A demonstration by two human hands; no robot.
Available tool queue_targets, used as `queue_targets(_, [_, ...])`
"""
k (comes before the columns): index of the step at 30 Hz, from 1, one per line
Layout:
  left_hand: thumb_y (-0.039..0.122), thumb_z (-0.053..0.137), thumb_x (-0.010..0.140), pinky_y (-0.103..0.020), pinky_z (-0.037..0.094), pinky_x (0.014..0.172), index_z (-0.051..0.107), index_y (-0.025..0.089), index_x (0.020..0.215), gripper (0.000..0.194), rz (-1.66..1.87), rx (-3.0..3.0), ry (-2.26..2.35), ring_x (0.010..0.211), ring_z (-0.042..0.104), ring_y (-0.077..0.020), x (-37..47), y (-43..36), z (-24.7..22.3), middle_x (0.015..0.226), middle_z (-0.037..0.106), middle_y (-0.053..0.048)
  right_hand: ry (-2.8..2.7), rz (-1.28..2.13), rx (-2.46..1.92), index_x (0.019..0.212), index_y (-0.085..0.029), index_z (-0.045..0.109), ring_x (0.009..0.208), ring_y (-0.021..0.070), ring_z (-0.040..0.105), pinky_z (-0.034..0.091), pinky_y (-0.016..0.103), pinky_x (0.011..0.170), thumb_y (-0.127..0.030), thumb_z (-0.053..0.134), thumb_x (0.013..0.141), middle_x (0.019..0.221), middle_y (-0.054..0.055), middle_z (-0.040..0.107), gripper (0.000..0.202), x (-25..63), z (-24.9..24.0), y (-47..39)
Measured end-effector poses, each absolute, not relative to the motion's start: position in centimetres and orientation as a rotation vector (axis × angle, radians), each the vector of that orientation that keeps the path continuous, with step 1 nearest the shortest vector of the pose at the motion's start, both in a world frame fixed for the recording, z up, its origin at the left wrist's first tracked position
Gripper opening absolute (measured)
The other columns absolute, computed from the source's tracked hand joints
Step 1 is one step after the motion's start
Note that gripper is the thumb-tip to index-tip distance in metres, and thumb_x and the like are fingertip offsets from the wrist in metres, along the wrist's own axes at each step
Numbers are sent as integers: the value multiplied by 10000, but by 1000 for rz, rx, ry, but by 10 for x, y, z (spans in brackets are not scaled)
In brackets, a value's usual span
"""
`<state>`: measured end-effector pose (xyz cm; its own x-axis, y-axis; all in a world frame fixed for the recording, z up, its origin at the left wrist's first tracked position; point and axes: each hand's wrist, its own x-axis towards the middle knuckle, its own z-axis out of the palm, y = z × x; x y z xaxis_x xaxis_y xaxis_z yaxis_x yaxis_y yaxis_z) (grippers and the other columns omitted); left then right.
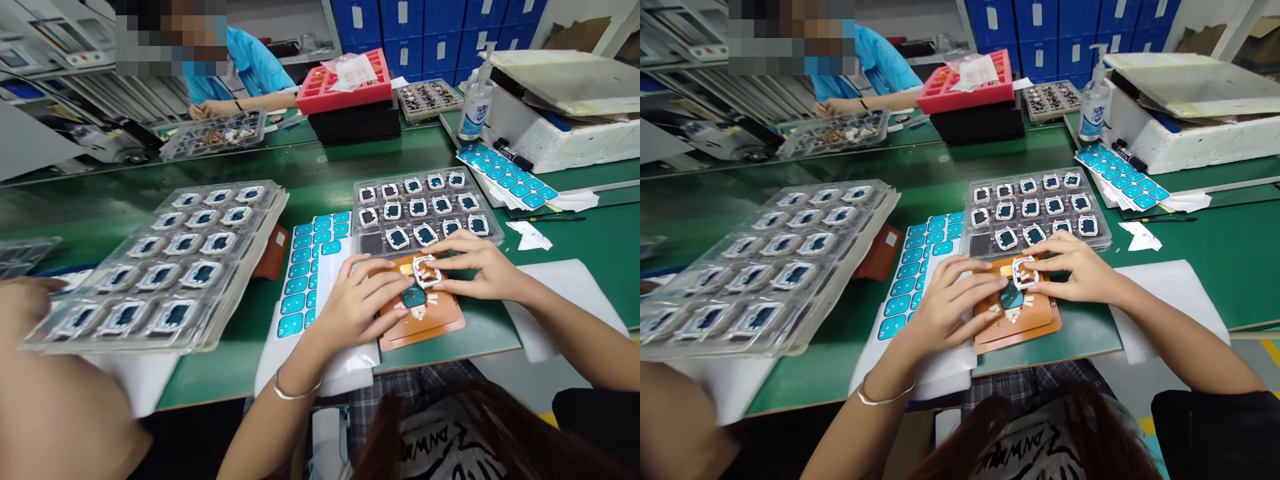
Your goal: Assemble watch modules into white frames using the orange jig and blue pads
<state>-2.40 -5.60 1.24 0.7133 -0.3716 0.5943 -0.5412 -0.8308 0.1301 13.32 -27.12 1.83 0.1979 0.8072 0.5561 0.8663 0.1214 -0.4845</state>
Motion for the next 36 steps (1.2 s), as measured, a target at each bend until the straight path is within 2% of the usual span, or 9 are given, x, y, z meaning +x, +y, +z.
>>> queue_targets(4, [399,675,871,-443,454,939,546,215,1232,425,800,2459,-398,1103,556,-250,-24,-61,11,1135,684,-81,-1522,-43,-1589,1070,-288,752,939,231,588,531,431,803,-338,803,761,1084,33,757,317,120,16,-267])
queue_targets(8, [505,770,755,-480,463,975,571,223,1189,555,623,2316,-351,1118,562,-254,-24,-65,10,1175,651,-90,-1491,-22,-1571,1027,-269,767,912,228,566,532,425,797,-345,813,749,1110,40,746,291,109,11,-263])
queue_targets(11, [471,804,726,-495,457,982,603,227,1145,525,600,2342,-316,1135,542,-260,-24,-66,10,1181,642,-87,-1455,-8,-1595,1014,-262,771,907,229,554,535,417,783,-341,811,750,1110,44,745,279,108,9,-262])
queue_targets(18, [453,779,761,-494,456,980,616,233,1148,474,630,2374,-295,1127,538,-251,-25,-65,9,1197,629,-82,-1442,0,-1663,1018,-294,769,911,229,542,536,425,802,-330,806,755,1111,8,745,268,108,10,-262])
queue_targets(25, [428,772,775,-489,446,987,624,229,1166,463,666,2408,-300,1125,515,-251,-26,-67,10,1186,637,-78,-1483,-28,-1676,1047,-254,760,946,230,541,528,420,825,-340,796,769,1147,29,734,293,108,11,-263])
queue_targets(32, [415,758,783,-506,433,983,613,262,1167,438,716,2459,-310,1118,494,-261,-27,-68,10,1189,622,-65,-1506,-79,-1755,1068,-272,749,946,234,556,448,450,854,-373,751,814,1131,25,743,273,106,10,-264])
queue_targets(36, [435,772,759,-533,405,994,623,240,1031,366,671,2505,-292,1165,441,-288,-26,-66,6,1249,581,-80,-1584,-153,-1812,1016,-279,757,944,247,576,377,447,823,-403,718,837,1102,28,753,221,106,9,-265])
